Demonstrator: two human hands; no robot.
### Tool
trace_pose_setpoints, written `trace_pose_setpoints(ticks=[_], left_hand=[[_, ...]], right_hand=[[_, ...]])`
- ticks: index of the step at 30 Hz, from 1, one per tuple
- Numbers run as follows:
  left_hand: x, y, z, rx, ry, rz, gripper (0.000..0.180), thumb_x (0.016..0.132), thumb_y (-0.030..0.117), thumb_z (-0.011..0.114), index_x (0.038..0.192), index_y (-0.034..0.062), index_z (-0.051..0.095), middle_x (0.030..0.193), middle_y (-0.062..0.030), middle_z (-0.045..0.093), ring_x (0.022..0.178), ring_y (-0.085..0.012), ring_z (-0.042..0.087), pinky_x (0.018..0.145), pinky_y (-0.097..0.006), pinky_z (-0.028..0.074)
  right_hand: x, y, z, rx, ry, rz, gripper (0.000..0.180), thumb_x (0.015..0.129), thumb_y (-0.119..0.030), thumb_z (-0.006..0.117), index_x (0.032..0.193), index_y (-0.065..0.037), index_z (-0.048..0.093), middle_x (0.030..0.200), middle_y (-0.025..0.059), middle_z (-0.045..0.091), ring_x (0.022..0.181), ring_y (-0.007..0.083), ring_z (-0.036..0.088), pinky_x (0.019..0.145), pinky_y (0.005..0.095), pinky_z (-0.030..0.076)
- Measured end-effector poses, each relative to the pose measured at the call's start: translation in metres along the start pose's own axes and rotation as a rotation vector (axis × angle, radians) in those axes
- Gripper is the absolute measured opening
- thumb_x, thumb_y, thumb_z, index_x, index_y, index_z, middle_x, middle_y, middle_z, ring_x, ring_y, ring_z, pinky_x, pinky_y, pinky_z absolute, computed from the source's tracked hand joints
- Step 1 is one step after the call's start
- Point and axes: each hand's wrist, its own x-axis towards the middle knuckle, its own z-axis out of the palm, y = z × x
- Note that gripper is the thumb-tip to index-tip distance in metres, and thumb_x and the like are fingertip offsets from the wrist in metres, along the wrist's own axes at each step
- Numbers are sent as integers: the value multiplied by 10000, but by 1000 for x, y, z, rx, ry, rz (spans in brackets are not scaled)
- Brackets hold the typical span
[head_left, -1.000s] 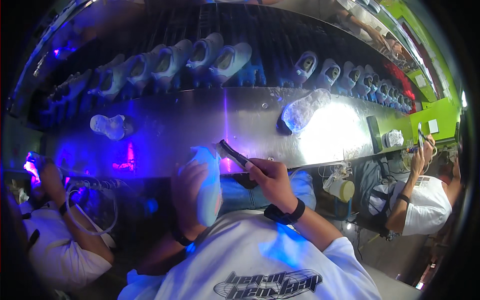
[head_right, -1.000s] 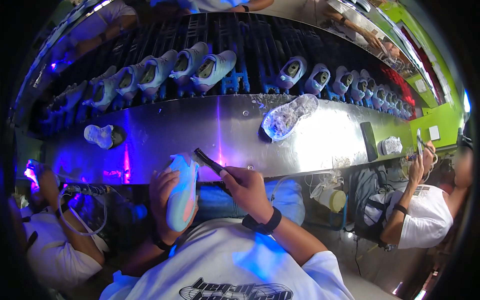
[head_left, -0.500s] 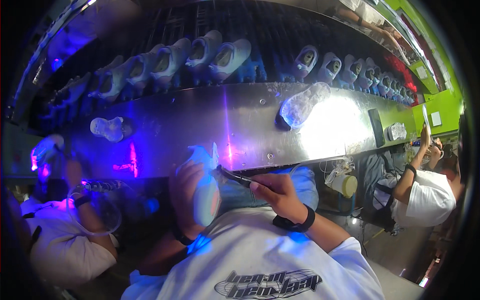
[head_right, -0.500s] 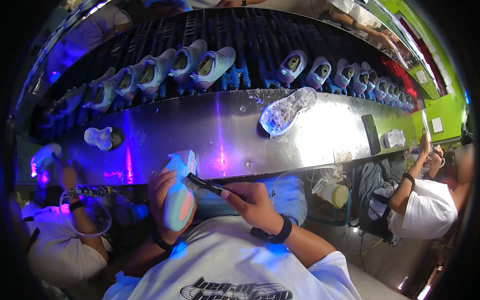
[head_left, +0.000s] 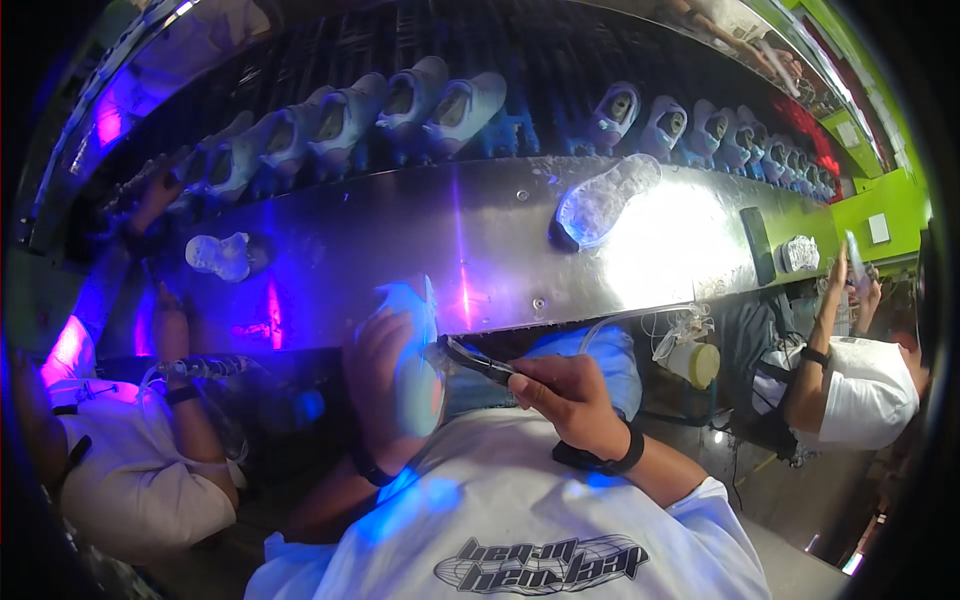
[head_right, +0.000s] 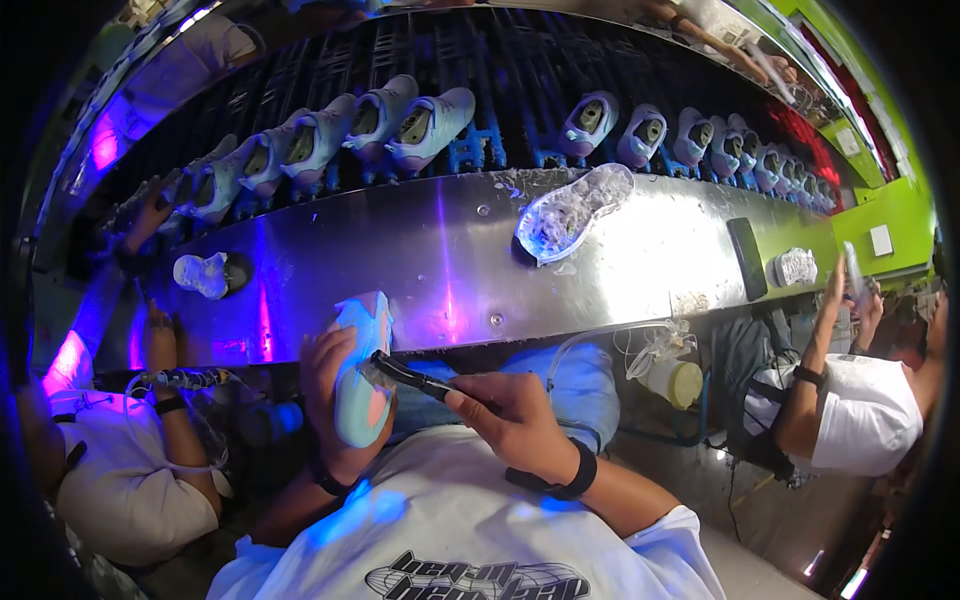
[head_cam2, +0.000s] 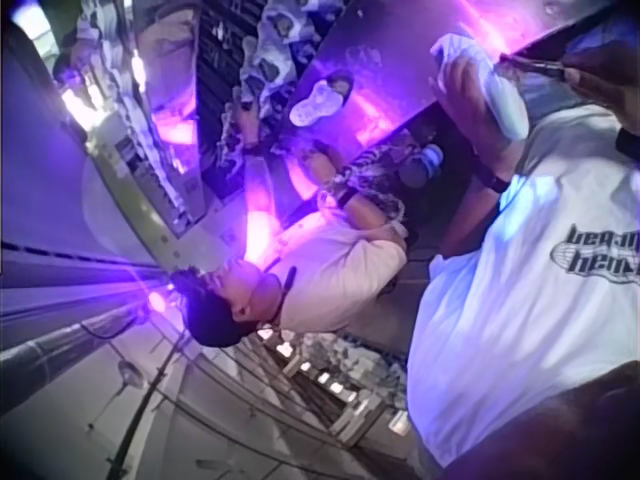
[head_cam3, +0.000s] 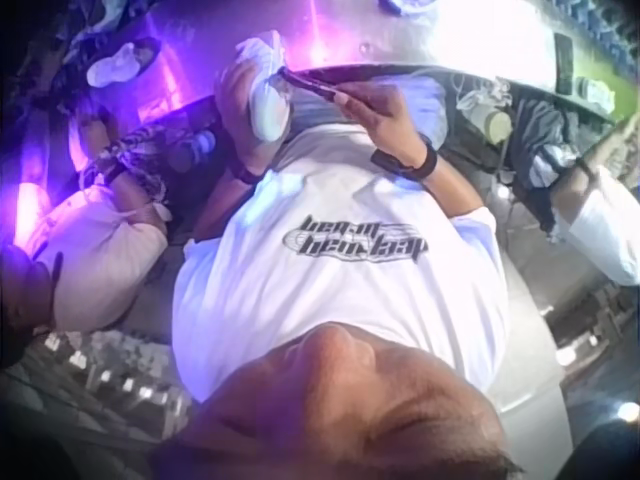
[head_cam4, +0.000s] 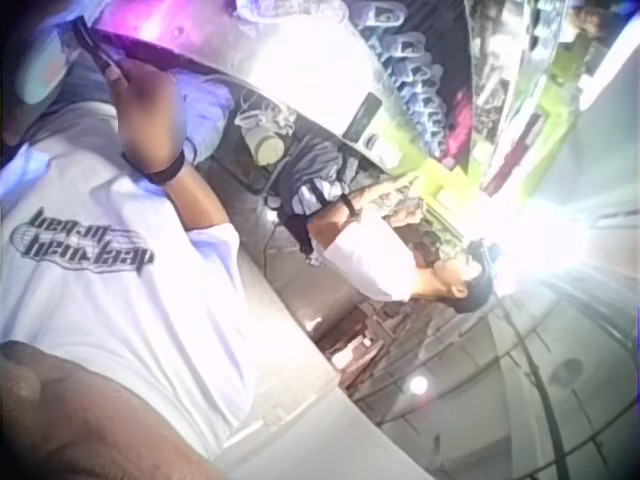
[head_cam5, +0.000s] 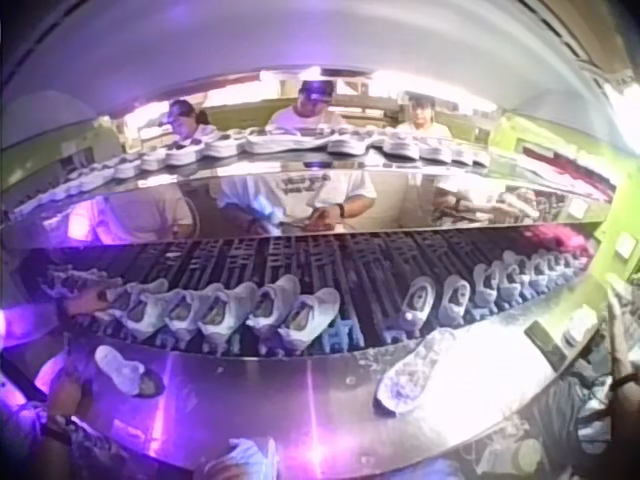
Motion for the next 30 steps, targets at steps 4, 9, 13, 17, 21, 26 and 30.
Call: trace_pose_setpoints(ticks=[4,9,13,17,21,26,30], left_hand=[[10,10,-2,12,-34,-30,771,666,57,818,1375,44,513,1355,-178,579,1318,-419,537,1198,-617,300],[23,21,0,36,-47,-62,823,609,20,812,1374,51,507,1345,-178,576,1304,-418,538,1192,-604,305],[39,35,-2,35,-41,-70,807,608,-16,780,1364,52,503,1322,-181,581,1271,-417,551,1169,-587,331],[53,37,2,33,-60,-61,766,626,-52,741,1346,45,498,1297,-193,583,1248,-426,550,1139,-583,353],[64,43,4,72,-77,-69,716,635,-62,732,1308,40,507,1255,-200,585,1205,-438,555,1094,-577,381],[79,37,-2,51,-141,-35,693,619,-55,759,1261,41,518,1194,-196,587,1130,-438,567,1021,-548,423],[85,25,-3,21,-120,-1,665,597,-44,788,1210,37,543,1151,-193,596,1093,-435,582,971,-523,459]], right_hand=[[-4,-3,0,23,40,-97,237,1001,-163,726,1072,62,733,732,89,629,648,132,523,583,315,407],[-8,-2,-4,16,64,-164,208,980,-124,723,1080,57,738,746,118,637,646,178,550,591,333,417],[-13,-3,-8,-12,115,-248,219,966,-118,726,1093,60,735,738,127,631,643,195,571,594,344,427],[-14,-17,-15,-179,194,-358,230,948,-106,731,1099,68,726,733,137,629,619,218,579,572,341,430],[-13,-32,-24,-294,277,-424,219,933,-90,731,1089,63,726,731,136,634,583,227,581,541,335,429],[2,-52,-41,-449,257,-502,202,908,-73,730,1071,46,740,733,122,652,561,201,602,534,313,461],[21,-50,-48,-414,207,-548,220,901,-80,736,1085,40,753,744,128,660,580,201,617,550,310,469]])
